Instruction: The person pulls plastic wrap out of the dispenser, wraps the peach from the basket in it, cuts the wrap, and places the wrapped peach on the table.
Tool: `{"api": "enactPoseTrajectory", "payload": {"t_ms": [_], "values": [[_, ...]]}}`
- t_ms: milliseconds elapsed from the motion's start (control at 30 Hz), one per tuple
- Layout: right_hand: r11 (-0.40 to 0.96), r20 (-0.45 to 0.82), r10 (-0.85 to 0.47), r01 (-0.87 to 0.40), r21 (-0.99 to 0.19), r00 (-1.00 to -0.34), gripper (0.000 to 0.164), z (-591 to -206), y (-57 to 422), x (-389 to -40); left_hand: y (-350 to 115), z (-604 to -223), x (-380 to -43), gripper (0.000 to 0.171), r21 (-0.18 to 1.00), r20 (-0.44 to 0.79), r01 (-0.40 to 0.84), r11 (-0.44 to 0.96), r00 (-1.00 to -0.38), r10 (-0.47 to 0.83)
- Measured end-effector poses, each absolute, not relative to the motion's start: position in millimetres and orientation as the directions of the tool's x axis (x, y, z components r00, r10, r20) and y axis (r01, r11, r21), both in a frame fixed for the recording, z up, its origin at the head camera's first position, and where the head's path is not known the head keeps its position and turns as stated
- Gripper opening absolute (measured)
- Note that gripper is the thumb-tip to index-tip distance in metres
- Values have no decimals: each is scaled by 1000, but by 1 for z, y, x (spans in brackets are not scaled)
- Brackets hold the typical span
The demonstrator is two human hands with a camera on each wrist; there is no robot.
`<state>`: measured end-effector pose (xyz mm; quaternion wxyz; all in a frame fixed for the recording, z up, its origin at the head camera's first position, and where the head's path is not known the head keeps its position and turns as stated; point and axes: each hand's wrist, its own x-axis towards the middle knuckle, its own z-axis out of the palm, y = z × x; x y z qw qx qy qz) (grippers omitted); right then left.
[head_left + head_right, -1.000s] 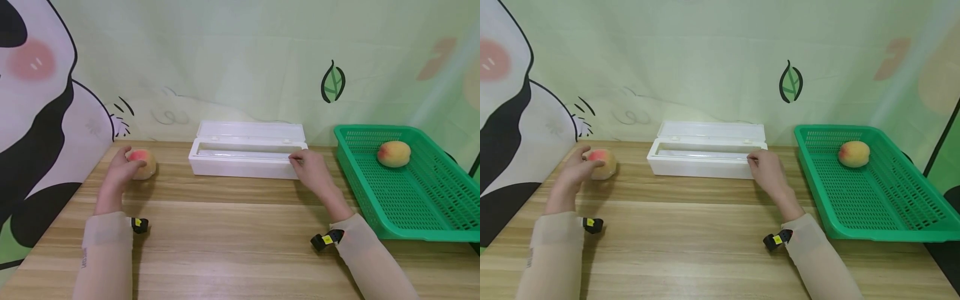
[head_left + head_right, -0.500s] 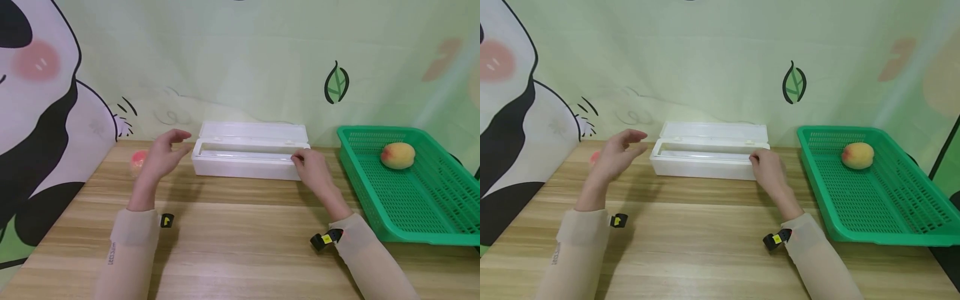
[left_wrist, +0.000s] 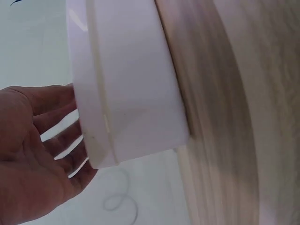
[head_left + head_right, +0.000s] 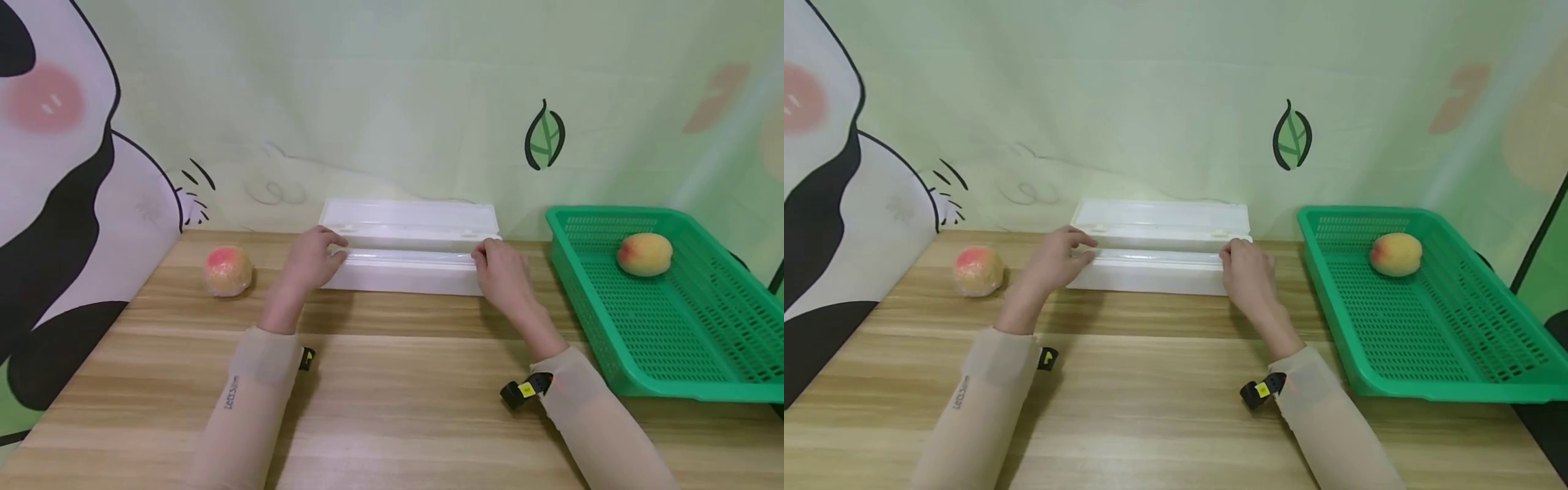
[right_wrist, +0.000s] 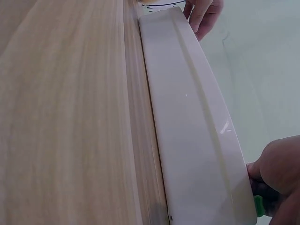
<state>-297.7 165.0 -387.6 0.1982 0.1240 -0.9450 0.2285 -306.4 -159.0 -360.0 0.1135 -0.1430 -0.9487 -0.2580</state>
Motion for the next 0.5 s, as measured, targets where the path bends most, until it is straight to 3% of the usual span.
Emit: {"api": "enactPoseTrajectory", "payload": {"t_ms": [167, 500], "values": [[818, 444, -163, -373, -438, -881, 11, -388, 165, -299, -160, -363, -309, 14, 477, 306, 309, 823, -936, 174], [799, 489, -167, -408, -442, -856, 12, -385, 165, -300, -159, -365, -310, 13, 562, 375, 320, 762, -921, 110]]}}
